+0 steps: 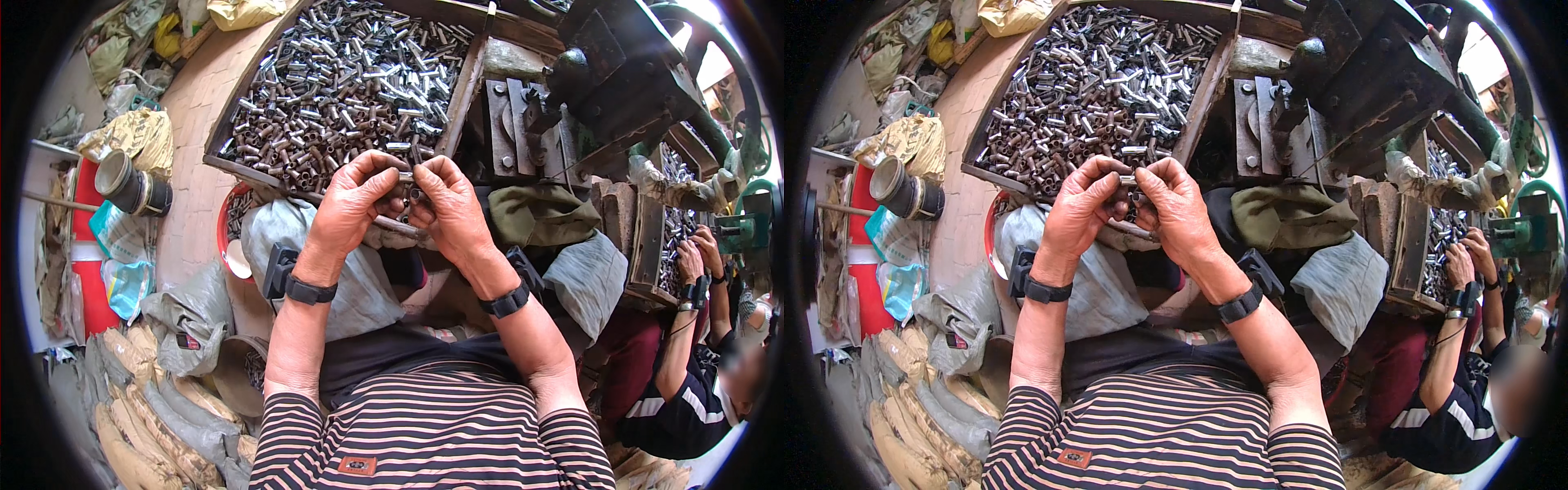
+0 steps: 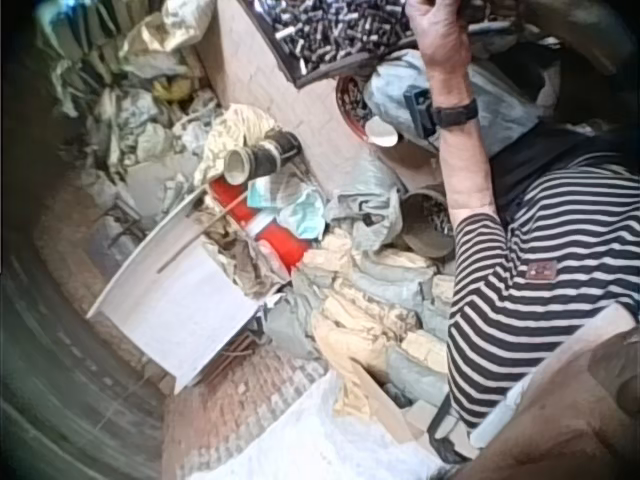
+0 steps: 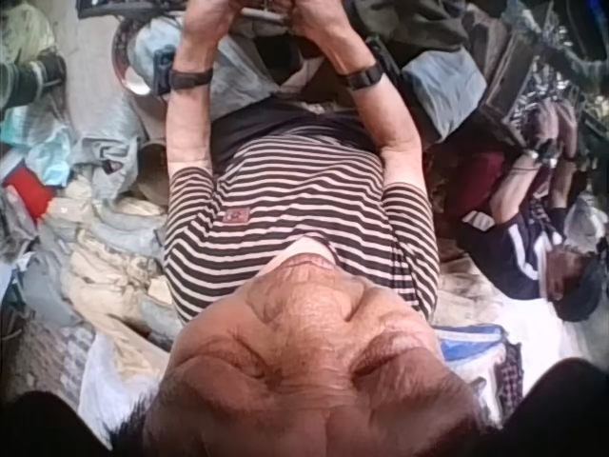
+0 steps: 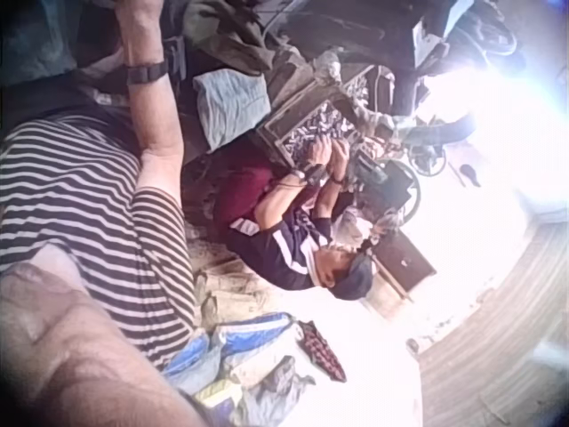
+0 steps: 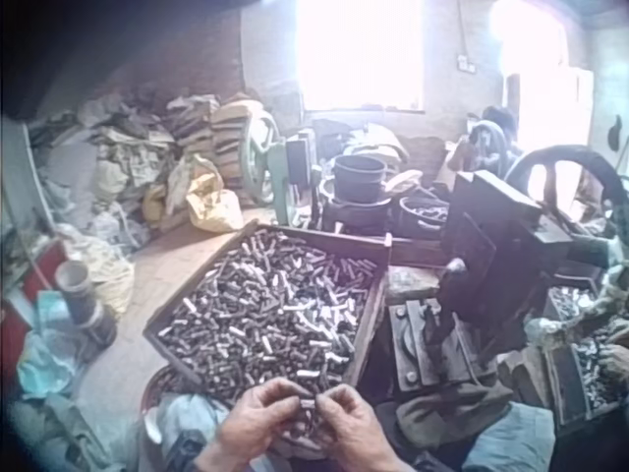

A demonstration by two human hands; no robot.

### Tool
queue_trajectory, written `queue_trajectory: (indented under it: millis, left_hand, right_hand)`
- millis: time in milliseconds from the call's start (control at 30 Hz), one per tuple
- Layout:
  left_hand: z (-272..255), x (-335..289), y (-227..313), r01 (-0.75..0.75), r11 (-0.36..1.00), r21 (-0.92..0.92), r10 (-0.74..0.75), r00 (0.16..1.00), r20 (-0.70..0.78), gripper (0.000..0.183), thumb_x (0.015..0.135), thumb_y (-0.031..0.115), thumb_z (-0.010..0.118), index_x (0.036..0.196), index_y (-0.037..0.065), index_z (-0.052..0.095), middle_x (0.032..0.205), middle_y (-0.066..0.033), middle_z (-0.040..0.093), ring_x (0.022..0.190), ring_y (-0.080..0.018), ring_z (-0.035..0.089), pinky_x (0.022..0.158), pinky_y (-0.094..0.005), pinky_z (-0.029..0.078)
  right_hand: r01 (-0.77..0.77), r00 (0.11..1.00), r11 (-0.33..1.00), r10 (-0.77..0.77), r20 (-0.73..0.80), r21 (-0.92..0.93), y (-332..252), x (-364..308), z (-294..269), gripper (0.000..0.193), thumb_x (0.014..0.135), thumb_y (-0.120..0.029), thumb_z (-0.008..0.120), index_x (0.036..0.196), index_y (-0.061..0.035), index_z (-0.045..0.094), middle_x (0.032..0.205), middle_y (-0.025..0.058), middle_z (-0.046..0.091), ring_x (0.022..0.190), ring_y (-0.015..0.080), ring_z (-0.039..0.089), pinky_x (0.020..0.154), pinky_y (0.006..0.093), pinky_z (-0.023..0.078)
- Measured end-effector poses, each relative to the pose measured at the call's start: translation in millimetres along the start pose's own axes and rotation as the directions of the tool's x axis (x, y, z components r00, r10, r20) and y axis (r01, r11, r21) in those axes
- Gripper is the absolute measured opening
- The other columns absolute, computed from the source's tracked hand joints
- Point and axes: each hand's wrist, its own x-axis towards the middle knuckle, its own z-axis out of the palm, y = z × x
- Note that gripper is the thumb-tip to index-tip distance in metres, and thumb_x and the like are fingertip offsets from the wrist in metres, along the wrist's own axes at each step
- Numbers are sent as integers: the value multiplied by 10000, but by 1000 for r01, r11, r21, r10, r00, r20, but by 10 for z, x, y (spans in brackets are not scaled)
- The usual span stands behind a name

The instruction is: Sorting and processing small metal pipe fittings using a manual press tool.

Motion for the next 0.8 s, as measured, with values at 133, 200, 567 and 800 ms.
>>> queue_trajectory:
  millis: [133, 200, 567, 800]
  left_hand:
    - [-1, -22, -50, -28, 999, 46, 29, 999, -22, 153, 923, 130, 585, 1051, 47, 588, 841, -2, 612, 690, -69, 583, 605, -219, 503]
    - [-25, -23, -75, -25, 999, 42, 26, 999, -21, 144, 927, 134, 580, 1044, 51, 591, 839, 0, 612, 679, -67, 579, 603, -215, 500]
    - [-413, 5, 160, -213, 971, -108, 164, 924, -344, 230, 984, 287, 471, 1007, 73, 551, 861, -63, 625, 790, -188, 642, 680, -320, 563]
    - [-421, 21, 265, 14, 668, 744, 256, 934, -248, 126, 921, 152, 564, 957, 52, 633, 798, 19, 601, 674, -59, 554, 589, -209, 452]
  right_hand:
    - [5, 1000, 1000, -5, -21, -17, 52, -30, 32, 169, 926, -195, 603, 872, -91, 482, 627, -31, 456, 453, 38, 389, 407, 190, 312]
    - [0, 1000, 998, -2, -30, -56, 54, -26, 41, 166, 925, -194, 605, 872, -87, 490, 628, -35, 458, 445, 41, 384, 404, 195, 312]
    - [2, 993, 1000, 0, -115, 15, -21, -76, -43, 222, 948, -179, 552, 1065, 9, 550, 920, 73, 594, 678, 142, 602, 621, 270, 537]
    - [-93, 995, 995, 93, 31, -26, -62, -58, -124, 263, 951, -122, 514, 1165, 30, 493, 1010, 141, 600, 896, 265, 668, 754, 327, 574]
